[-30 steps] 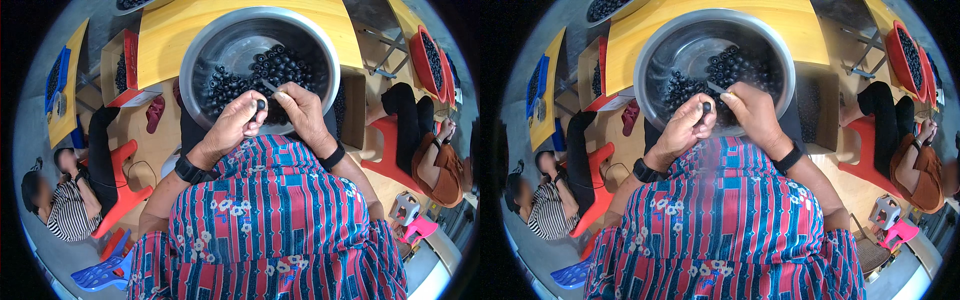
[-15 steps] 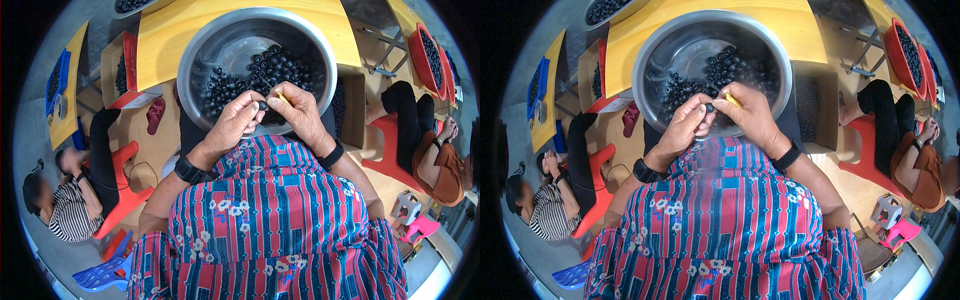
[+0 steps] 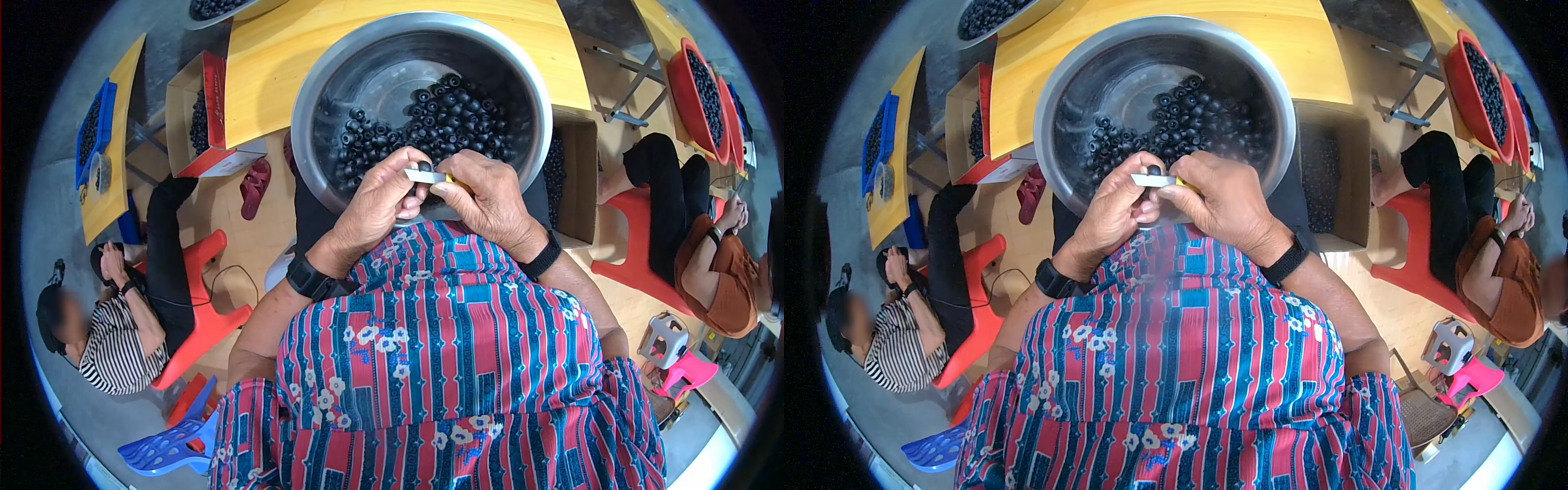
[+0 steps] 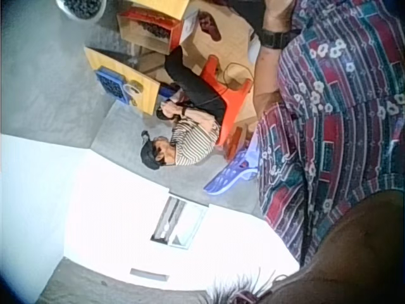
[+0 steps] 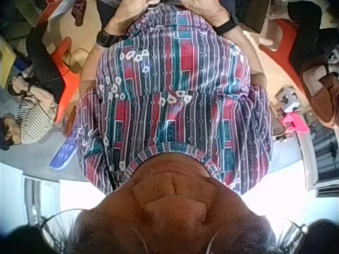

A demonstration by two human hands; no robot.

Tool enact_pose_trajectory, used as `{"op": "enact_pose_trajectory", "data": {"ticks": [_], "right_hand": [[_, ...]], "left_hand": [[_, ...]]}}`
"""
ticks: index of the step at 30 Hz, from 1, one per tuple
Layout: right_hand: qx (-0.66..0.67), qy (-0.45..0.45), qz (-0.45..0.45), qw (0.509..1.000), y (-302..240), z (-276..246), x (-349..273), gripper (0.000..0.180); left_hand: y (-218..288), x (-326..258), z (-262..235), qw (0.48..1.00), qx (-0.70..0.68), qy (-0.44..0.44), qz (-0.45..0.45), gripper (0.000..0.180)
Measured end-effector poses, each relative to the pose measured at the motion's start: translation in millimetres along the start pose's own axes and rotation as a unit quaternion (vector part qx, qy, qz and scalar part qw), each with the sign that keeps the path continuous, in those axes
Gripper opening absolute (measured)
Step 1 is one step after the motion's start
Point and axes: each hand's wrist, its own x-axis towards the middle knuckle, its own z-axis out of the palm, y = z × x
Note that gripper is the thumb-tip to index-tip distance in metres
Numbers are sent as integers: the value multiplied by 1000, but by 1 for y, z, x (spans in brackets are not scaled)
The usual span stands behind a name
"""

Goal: Pitting small dark fruits using a small knife.

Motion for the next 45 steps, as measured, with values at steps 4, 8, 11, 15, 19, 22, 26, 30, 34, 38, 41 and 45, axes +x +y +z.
{"op": "enact_pose_trajectory", "data": {"ticks": [4, 8, 11, 15, 19, 22, 26, 30, 34, 38, 41, 45], "right_hand": [[-10, 2, -2, 1000, 1, 1, 0, 23], [-10, -3, -5, 1000, 1, 0, 1, 23], [-7, 0, -9, 1000, 3, 1, 0, 22], [-7, 3, -14, 1000, 3, 1, 1, 21], [19, 43, 58, 997, 3, 0, 4, 18], [31, 38, 70, 996, 1, -1, 2, 18], [42, 22, 33, 998, 0, -1, 2, 20], [-5, -1, -8, 1000, -1, 0, 2, 22], [-13, 2, -9, 1000, -1, -1, 1, 22], [-17, 0, -8, 1000, 1, 0, 1, 23], [-13, -2, -6, 1000, 1, 0, 1, 23], [-2, -10, 0, 1000, 2, 0, 1, 23]], "left_hand": [[1, 0, -1, 1000, -5, -11, -6, 28], [2, 0, 1, 1000, -17, -6, -12, 28], [3, 0, 1, 1000, -21, -12, -16, 28], [1, 0, -2, 998, -44, -30, -19, 27], [1, -1, 0, 997, -63, -33, -21, 27], [0, -1, -1, 997, -76, -18, -22, 26], [1, -1, 0, 997, -73, -17, -17, 26], [0, -1, -1, 998, -60, -20, -13, 25], [0, -1, -1, 998, -53, -22, -14, 26], [2, -1, 0, 999, -42, -23, -11, 28], [1, -1, -1, 999, -39, -23, -11, 28], [-2, 0, -5, 999, -24, -22, -6, 28]]}}
